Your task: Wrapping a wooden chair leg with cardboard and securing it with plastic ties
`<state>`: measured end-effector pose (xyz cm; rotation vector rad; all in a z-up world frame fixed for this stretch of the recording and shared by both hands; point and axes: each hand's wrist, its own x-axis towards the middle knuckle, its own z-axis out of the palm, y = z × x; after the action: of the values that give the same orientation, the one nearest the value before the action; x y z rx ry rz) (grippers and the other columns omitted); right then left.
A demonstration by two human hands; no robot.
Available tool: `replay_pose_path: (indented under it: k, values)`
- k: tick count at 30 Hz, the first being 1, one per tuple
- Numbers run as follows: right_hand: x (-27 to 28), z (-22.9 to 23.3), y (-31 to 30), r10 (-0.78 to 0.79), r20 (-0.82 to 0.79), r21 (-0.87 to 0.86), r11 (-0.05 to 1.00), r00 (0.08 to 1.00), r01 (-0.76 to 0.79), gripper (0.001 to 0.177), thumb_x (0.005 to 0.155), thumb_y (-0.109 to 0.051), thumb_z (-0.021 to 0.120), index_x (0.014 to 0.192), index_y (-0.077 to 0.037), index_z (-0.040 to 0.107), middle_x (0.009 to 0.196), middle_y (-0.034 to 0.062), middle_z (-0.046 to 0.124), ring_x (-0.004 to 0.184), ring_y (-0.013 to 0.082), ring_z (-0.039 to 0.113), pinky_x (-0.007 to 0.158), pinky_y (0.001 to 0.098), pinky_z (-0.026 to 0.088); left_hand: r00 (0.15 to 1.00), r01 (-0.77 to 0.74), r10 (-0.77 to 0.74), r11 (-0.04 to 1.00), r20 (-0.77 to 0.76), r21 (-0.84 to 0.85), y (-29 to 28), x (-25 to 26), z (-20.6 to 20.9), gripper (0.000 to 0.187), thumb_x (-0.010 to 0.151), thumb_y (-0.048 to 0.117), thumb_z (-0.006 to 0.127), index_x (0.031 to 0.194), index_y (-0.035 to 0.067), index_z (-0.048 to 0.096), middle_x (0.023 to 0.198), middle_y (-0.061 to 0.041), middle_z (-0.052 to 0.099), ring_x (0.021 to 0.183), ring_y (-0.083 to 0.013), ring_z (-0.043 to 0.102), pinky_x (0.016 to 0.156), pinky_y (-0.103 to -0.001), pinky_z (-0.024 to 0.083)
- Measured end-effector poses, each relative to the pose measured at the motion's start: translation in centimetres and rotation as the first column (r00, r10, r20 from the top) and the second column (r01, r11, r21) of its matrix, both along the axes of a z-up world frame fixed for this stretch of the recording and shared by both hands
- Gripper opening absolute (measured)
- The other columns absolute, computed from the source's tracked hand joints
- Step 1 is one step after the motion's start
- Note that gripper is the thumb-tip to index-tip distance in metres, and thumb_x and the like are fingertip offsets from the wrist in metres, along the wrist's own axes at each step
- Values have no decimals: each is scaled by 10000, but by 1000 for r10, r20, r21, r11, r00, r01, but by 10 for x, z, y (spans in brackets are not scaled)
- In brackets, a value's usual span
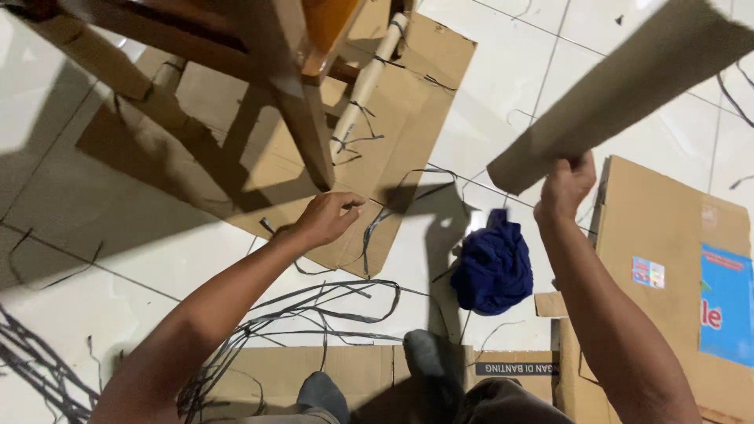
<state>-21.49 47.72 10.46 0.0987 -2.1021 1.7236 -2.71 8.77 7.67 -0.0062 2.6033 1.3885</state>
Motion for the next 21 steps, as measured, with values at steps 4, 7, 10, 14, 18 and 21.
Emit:
replay_pose_path:
  k: [4, 7, 10, 14, 18, 21]
  values:
    - [12, -14, -63, 103, 78, -95, 991, 992, -96, 332, 883, 72, 527, 1143, -47, 696, 997, 61, 626, 950, 173, 577, 935, 390, 480, 988, -78, 79, 997, -130, 11, 2, 11, 15, 294, 1011, 166, 626, 1285, 87, 698, 1190, -203, 744, 1107, -404, 715, 928, -546, 595]
    - [43, -20, -121, 314, 228, -179, 944, 921, -278, 299, 885, 25, 600, 1168, 3, 691, 992, 93, 637, 944, 200, 589, 927, 404, 504, 959, -144, 150, 989, -241, 43, 0, 16, 26, 531, 898, 67, 661, 1423, 92, 584, 1308, -223, 673, 1204, -448, 652, 987, -555, 582]
    - [71, -26, -173, 514, 382, -194, 857, 768, -477, 271, 905, -48, 635, 1162, 4, 702, 998, 86, 647, 946, 204, 588, 923, 401, 495, 883, -286, 313, 950, -349, 127, 0, 21, 34, 674, 909, 261, 820, 1484, 89, 513, 1339, -218, 645, 1208, -419, 648, 976, -512, 591]
    - [84, -52, -224, 651, 481, -177, 728, 588, -662, 264, 882, -91, 645, 1120, -49, 751, 940, 93, 714, 904, 200, 640, 861, 402, 520, 880, -382, 373, 924, -294, 31, -10, 33, 53, 746, 910, 393, 785, 1499, 73, 458, 1290, -265, 636, 1128, -451, 680, 934, -535, 616]
    - [83, -62, -257, 663, 515, -68, 663, 543, -745, 319, 894, -145, 613, 1181, -115, 749, 1026, 56, 742, 996, 177, 673, 922, 397, 522, 810, -524, 519, 849, -271, 60, -25, 27, 20, 650, 958, 419, 721, 1403, -4, 509, 1196, -308, 654, 1071, -489, 691, 859, -542, 631]
    - [82, -67, -264, 641, 497, -20, 682, 585, -731, 364, 953, -137, 562, 1288, -65, 684, 1192, 156, 723, 1135, 239, 637, 1012, 465, 488, 770, -560, 561, 822, -304, 98, -30, 23, 11, 595, 993, 396, 678, 1303, -91, 535, 1155, -402, 616, 1038, -587, 652, 846, -627, 604]
